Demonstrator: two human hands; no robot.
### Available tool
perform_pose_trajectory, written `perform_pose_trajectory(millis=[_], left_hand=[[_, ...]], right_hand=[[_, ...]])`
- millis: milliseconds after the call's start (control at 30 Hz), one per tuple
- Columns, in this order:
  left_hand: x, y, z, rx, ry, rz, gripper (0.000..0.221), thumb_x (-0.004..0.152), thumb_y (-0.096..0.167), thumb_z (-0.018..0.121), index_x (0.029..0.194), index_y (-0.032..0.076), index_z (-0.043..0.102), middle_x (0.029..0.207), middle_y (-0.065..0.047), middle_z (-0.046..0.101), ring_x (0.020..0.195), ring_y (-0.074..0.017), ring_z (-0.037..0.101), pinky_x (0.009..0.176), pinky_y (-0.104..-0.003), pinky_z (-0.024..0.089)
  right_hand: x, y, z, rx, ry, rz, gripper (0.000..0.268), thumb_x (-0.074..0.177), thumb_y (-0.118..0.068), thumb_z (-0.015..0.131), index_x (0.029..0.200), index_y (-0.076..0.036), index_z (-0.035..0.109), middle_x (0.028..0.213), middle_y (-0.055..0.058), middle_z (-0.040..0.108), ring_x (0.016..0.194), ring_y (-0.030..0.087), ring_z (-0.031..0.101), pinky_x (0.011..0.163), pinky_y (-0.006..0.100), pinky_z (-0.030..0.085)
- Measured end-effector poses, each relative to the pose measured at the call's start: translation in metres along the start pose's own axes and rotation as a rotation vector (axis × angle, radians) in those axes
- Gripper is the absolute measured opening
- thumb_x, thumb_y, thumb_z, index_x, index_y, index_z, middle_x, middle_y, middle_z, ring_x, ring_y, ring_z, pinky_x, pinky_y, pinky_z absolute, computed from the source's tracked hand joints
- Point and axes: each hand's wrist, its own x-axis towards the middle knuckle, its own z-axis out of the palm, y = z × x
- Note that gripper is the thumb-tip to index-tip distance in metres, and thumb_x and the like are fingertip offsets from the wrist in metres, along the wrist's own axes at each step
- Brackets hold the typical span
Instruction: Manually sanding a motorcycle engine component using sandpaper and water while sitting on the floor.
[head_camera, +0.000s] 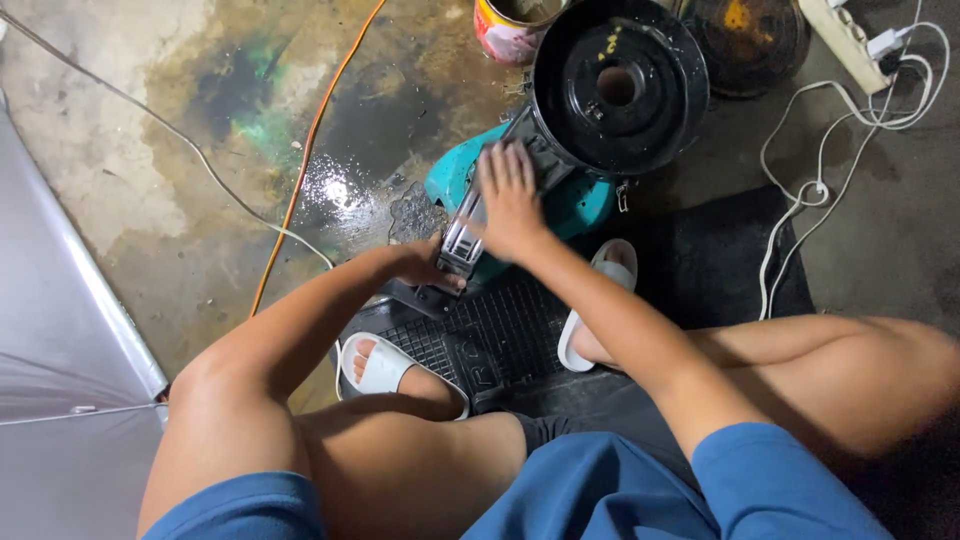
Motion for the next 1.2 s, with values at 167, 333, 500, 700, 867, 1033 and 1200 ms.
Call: perform_pose_trajectory(millis=[167,333,500,700,867,1033,1200], left_hand=[[-0.013,0.015,-0.002,-0.011,0.014,-0.014,0.102,0.08,0.073,0.074,0.138,-0.001,0.035,0.14,-0.032,0.056,0.136,-0.0486,0.051,0.115,-0.06,0.043],[-0.017,0.009,-0.001,-0.034,0.031,-0.021,0.093,0.085,0.064,0.075,0.136,-0.002,0.035,0.135,-0.034,0.059,0.132,-0.0494,0.055,0.112,-0.058,0.046],[0.016,-0.018,0.012,0.076,0.144,-0.027,0.098,0.076,0.072,0.079,0.133,0.004,0.039,0.124,-0.027,0.067,0.121,-0.0451,0.065,0.104,-0.057,0.053],[0.105,-0.106,0.065,0.237,0.338,-0.039,0.126,0.08,0.06,0.079,0.153,-0.012,0.005,0.107,-0.019,0.069,0.095,-0.0318,0.065,0.091,-0.04,0.053],[0.103,-0.086,0.054,1.437,0.009,0.137,0.047,0.1,0.055,0.043,0.145,0.048,0.033,0.11,-0.002,0.066,0.096,-0.0262,0.06,0.104,-0.064,0.03],[0.017,0.023,0.039,-0.339,0.247,-0.344,0.127,0.073,0.05,0.091,0.149,0.006,-0.001,0.139,-0.031,0.059,0.136,-0.0413,0.054,0.121,-0.059,0.026],[0.044,-0.003,0.094,0.064,0.788,-0.352,0.113,0.065,0.066,0.082,0.149,0.017,0.026,0.127,-0.014,0.069,0.113,-0.0323,0.07,0.1,-0.055,0.045]], right_hand=[[0.019,0.032,0.036,0.042,0.088,0.121,0.098,0.096,-0.071,0.054,0.15,0.009,0.043,0.154,0.037,0.041,0.145,0.052,0.037,0.123,0.061,0.014],[-0.047,-0.017,0.011,0.206,-0.309,-0.004,0.124,0.083,-0.095,0.006,0.162,-0.001,0.019,0.169,0.028,0.014,0.157,0.044,0.01,0.128,0.058,0.002],[-0.013,0.051,0.042,0.014,0.315,-0.21,0.092,0.08,-0.054,0.077,0.151,-0.001,0.051,0.145,0.03,0.054,0.132,0.051,0.053,0.116,0.062,0.034],[-0.058,0.004,0.033,0.158,0.063,-0.332,0.093,0.09,-0.074,0.053,0.159,-0.012,0.039,0.163,0.02,0.038,0.151,0.042,0.033,0.122,0.057,0.023],[-0.025,0.062,0.024,0.124,0.078,-0.227,0.078,0.097,-0.059,0.052,0.16,-0.013,0.041,0.161,0.019,0.041,0.15,0.041,0.036,0.121,0.055,0.026],[-0.042,0.041,0.006,0.097,0.031,-0.325,0.09,0.084,-0.054,0.074,0.154,-0.004,0.047,0.154,0.027,0.048,0.143,0.047,0.044,0.116,0.06,0.032],[-0.027,0.063,-0.003,0.175,0.047,-0.456,0.067,0.094,-0.033,0.075,0.153,-0.012,0.054,0.157,0.02,0.047,0.147,0.044,0.038,0.12,0.059,0.024]])
